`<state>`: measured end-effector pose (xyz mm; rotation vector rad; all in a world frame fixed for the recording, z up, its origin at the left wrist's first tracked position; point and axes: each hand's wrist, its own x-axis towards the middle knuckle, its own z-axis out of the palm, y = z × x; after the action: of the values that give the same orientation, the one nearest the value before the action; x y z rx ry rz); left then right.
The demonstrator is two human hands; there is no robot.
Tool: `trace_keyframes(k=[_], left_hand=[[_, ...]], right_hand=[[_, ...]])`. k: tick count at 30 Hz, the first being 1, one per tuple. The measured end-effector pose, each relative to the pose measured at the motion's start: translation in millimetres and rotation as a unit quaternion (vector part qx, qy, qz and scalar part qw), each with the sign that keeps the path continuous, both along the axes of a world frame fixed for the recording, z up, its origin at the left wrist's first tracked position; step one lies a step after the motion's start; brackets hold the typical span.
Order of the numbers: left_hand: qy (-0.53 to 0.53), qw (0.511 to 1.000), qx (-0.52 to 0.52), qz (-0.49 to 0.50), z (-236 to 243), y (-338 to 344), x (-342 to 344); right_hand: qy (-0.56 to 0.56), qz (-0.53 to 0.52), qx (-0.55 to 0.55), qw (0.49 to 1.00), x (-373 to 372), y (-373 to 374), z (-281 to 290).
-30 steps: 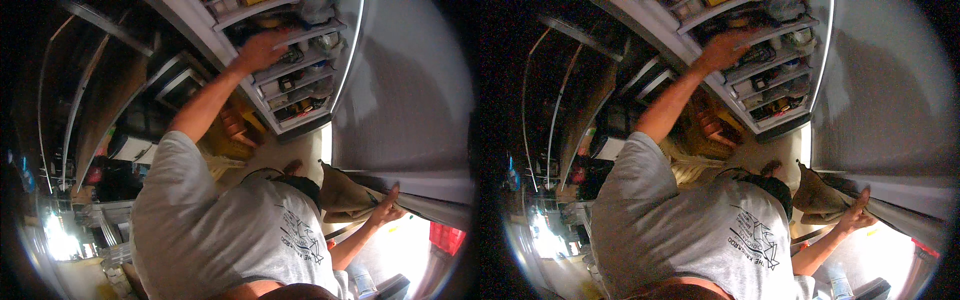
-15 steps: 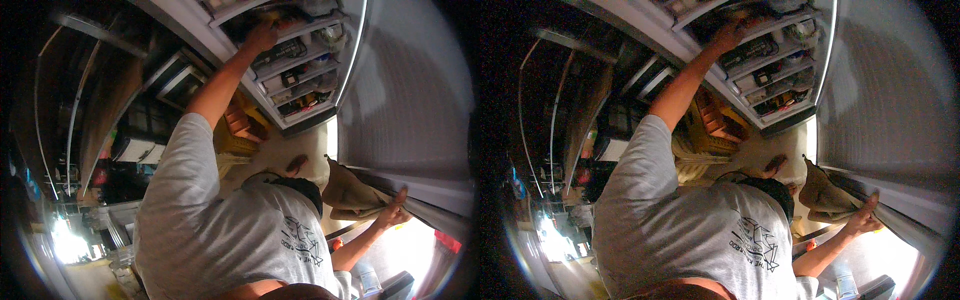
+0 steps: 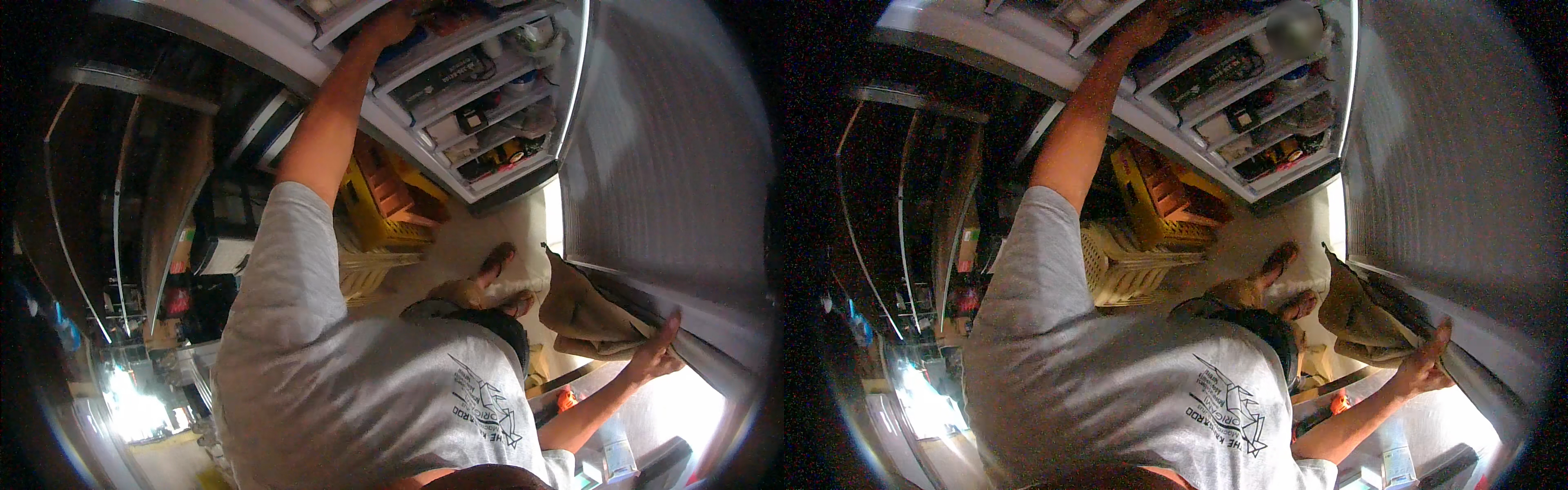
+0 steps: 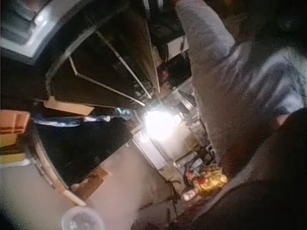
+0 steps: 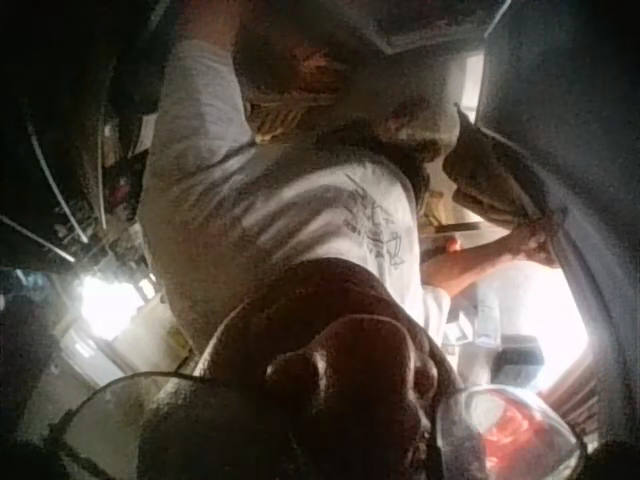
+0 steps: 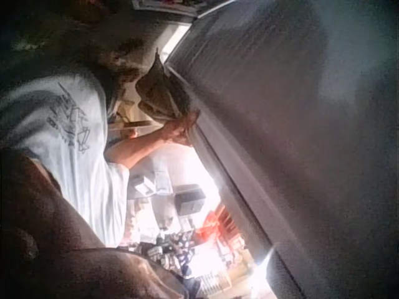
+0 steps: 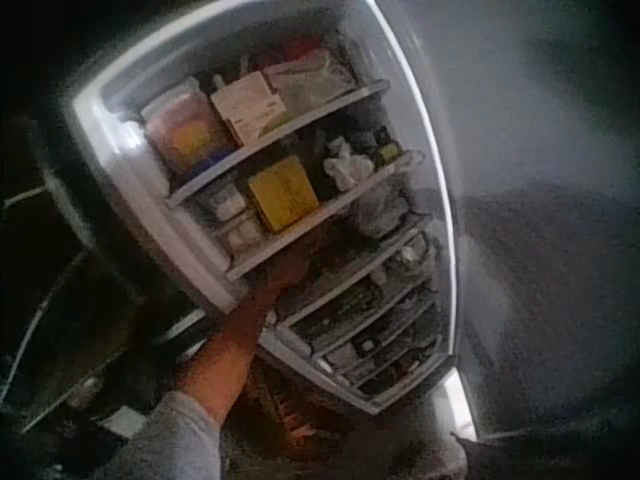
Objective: The person holds an electric drill and uses it on a fastener located on the side of a large stainless steel industrial oven.
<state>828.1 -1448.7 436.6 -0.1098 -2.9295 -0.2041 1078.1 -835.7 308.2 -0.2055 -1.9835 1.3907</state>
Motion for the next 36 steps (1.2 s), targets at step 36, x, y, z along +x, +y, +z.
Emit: trace_keyframes(k=[36], left_hand=[[-0.005,0.998,-0.039,0.051,-20,-10,-16]], right_hand=[[-0.01,-0.013,0.021,1.0,7,33,-21]])
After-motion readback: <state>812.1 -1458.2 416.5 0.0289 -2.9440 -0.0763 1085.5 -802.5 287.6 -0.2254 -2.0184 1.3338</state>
